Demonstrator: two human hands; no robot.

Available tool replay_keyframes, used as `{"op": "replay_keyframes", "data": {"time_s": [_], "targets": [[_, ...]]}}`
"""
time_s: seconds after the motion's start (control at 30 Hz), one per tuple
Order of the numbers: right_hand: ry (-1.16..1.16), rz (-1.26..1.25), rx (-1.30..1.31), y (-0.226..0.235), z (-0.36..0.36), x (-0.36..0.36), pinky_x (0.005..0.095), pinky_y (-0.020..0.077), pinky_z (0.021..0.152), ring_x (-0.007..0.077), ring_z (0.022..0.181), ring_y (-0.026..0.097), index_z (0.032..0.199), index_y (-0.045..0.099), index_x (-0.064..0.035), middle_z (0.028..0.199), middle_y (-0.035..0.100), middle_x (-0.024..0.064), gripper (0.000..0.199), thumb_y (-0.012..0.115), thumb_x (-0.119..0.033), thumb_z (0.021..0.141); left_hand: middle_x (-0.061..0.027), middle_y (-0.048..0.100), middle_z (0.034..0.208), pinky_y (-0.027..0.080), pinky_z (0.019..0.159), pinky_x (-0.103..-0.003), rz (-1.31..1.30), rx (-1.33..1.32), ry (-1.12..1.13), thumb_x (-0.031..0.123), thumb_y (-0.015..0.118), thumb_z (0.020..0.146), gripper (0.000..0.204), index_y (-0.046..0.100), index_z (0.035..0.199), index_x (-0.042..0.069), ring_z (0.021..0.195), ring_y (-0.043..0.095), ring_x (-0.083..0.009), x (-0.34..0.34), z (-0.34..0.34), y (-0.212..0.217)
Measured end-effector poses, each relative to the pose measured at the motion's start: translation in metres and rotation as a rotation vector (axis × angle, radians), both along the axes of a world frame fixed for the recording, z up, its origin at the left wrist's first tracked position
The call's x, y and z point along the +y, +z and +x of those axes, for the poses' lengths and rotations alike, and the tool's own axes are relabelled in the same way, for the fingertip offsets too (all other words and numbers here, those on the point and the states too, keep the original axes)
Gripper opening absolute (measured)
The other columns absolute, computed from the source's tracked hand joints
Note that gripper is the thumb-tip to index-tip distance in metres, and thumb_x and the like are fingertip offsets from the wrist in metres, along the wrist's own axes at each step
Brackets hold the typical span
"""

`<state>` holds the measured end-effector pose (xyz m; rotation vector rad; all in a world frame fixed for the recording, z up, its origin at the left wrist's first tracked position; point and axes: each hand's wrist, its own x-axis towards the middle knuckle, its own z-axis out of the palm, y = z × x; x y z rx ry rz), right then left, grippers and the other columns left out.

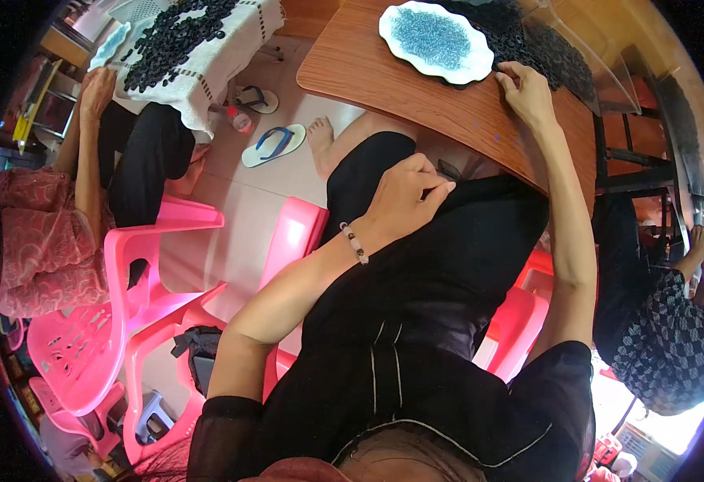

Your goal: Placing small blue beads into the recessed holes of black circular bases.

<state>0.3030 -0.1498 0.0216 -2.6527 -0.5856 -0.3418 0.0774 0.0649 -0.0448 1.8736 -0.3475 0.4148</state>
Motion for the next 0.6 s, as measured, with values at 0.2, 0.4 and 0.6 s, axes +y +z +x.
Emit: {"op": "replay_keyframes", "data": {"time_s": [0.2,0.4,0.6], "targets": [[-0.017,-0.048,0.035,0.003,0.002,-0.006,0.0394,0.0537,0.081,0.0327,0.087,0.070,0.106,0.073,-0.0011,0.096,0.073,0.0198,0.025,0.066,-0.021,0.092,-0.0119,0.060,0.078,0.049,0.065,-0.037,0.008,-0.012,-0.013,0.016,0.072,0.087,0.014,0.076,0.084,0.003,0.073,0.061,-0.0282,-0.002,0.002,0.003],[0.049,-0.027,-0.057,-0.005,0.003,-0.009,0.0410,0.0539,0.084,0.0351,0.094,0.070,0.105,0.074,-0.0026,0.100,0.073,0.0192,0.023,0.063,-0.019,0.092,-0.0119,0.062,0.079,0.051,0.069,-0.042,-0.014,0.046,-0.022,0.017,0.071,0.085,0.016,0.074,0.078,0.004,0.079,0.062,-0.0318,-0.001,-0.001,0.006],[-0.055,0.090,0.023,0.007,-0.015,-0.005,0.0386,0.0548,0.079,0.0287,0.087,0.072,0.103,0.075,-0.0020,0.094,0.075,0.0177,0.024,0.066,-0.021,0.092,-0.0120,0.060,0.077,0.045,0.059,-0.034,0.002,0.001,-0.017,0.013,0.073,0.087,0.012,0.075,0.087,0.001,0.068,0.059,-0.0261,-0.001,0.001,0.005]]}}
